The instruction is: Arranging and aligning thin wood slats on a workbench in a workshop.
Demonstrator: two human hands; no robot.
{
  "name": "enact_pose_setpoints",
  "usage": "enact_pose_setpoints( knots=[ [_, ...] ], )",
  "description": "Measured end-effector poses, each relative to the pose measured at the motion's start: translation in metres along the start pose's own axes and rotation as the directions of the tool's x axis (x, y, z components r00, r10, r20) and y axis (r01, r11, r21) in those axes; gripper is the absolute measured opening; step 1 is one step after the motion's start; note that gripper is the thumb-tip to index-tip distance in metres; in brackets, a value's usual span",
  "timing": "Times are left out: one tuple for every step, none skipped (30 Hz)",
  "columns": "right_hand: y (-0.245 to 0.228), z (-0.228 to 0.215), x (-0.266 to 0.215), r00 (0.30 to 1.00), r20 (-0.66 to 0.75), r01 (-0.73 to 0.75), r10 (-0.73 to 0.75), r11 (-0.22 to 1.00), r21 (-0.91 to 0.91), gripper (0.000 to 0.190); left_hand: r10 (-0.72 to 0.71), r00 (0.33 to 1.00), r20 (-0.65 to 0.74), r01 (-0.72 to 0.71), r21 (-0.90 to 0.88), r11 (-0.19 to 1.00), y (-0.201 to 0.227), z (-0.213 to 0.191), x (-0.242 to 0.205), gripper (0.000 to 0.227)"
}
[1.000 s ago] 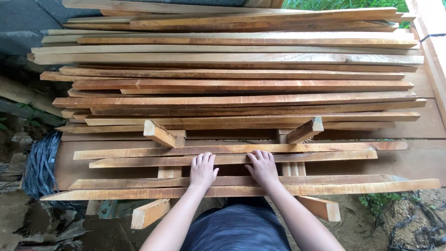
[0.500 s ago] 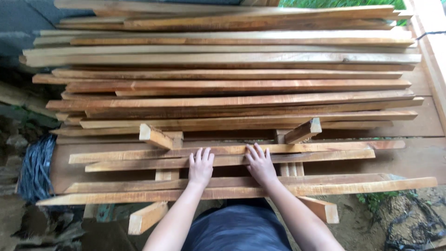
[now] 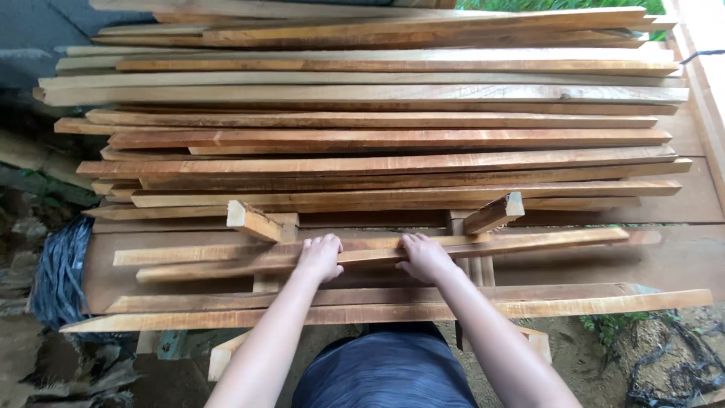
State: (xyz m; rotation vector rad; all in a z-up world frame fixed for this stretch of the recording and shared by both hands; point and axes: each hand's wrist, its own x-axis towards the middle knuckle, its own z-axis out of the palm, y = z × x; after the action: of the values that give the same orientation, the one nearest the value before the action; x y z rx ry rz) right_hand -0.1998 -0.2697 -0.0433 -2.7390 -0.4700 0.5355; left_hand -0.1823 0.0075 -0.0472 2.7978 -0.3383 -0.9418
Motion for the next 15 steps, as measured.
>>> enact_pose_setpoints(
  knots=[
    [0.001,-0.009,0.004,1.0,-0.006,-0.004,0.004,1.0,-0.002,0.051,0.005,1.0,-0.004,-0.005,0.003,1.0,0.001,-0.009,0.004,0.052],
    [0.0,-0.016,0.006,0.99,0.134,-0.052,0.047,0.998,0.036,0.05,-0.017,0.994,0.111,0.018,-0.016,1.0,0.002,-0.015,0.005,0.053],
    [-0.001,-0.023,0.008,0.959,0.273,-0.103,0.081,0.992,0.067,0.05,-0.036,0.973,0.226,0.044,-0.033,0.998,0.002,-0.021,0.006,0.054],
    [0.001,-0.025,0.011,0.96,0.269,-0.102,0.081,0.993,0.067,0.05,-0.036,0.974,0.222,0.044,-0.031,0.999,0.001,-0.025,0.007,0.054],
    [0.002,-0.028,0.015,0.956,0.287,-0.085,0.059,0.993,0.079,0.049,-0.039,0.969,0.245,0.05,-0.042,0.998,0.001,-0.028,0.009,0.054],
    [0.004,-0.029,0.016,0.95,0.31,-0.07,0.038,0.993,0.091,0.049,-0.041,0.962,0.271,0.058,-0.055,0.997,0.001,-0.029,0.008,0.054],
    [0.003,-0.032,0.015,0.95,0.311,-0.07,0.038,0.993,0.09,0.049,-0.041,0.962,0.272,0.058,-0.056,0.997,0.002,-0.028,0.007,0.054],
    [0.002,-0.034,0.014,0.958,0.282,-0.076,0.045,0.992,0.1,0.049,-0.039,0.969,0.245,0.054,-0.054,0.997,0.003,-0.027,0.006,0.055],
    [0.0,-0.036,0.014,0.966,0.252,-0.082,0.052,0.991,0.109,0.05,-0.037,0.975,0.219,0.05,-0.052,0.997,0.003,-0.025,0.004,0.055],
    [0.001,-0.035,0.013,0.966,0.253,-0.082,0.052,0.991,0.109,0.05,-0.037,0.975,0.219,0.05,-0.053,0.997,0.006,-0.027,0.002,0.055],
    [0.003,-0.035,0.012,0.964,0.256,-0.11,0.071,0.984,0.139,0.049,-0.031,0.983,0.184,0.042,-0.053,0.998,0.009,-0.029,0.0,0.054],
    [0.005,-0.035,0.01,0.961,0.261,-0.139,0.091,0.976,0.169,0.048,-0.024,0.989,0.148,0.032,-0.054,0.998,0.012,-0.03,-0.002,0.053],
    [0.008,-0.032,0.01,0.961,0.262,-0.14,0.093,0.976,0.168,0.048,-0.022,0.989,0.149,0.031,-0.054,0.998,0.017,-0.03,-0.001,0.053],
    [0.009,-0.028,0.008,0.977,0.183,-0.153,0.114,0.965,0.214,0.046,-0.019,0.999,0.045,0.02,-0.02,1.0,0.02,-0.029,-0.003,0.051],
    [0.01,-0.023,0.006,0.985,0.104,-0.162,0.139,0.952,0.261,0.044,-0.01,0.998,-0.059,0.011,0.016,1.0,0.024,-0.027,-0.004,0.05]
  ],
)
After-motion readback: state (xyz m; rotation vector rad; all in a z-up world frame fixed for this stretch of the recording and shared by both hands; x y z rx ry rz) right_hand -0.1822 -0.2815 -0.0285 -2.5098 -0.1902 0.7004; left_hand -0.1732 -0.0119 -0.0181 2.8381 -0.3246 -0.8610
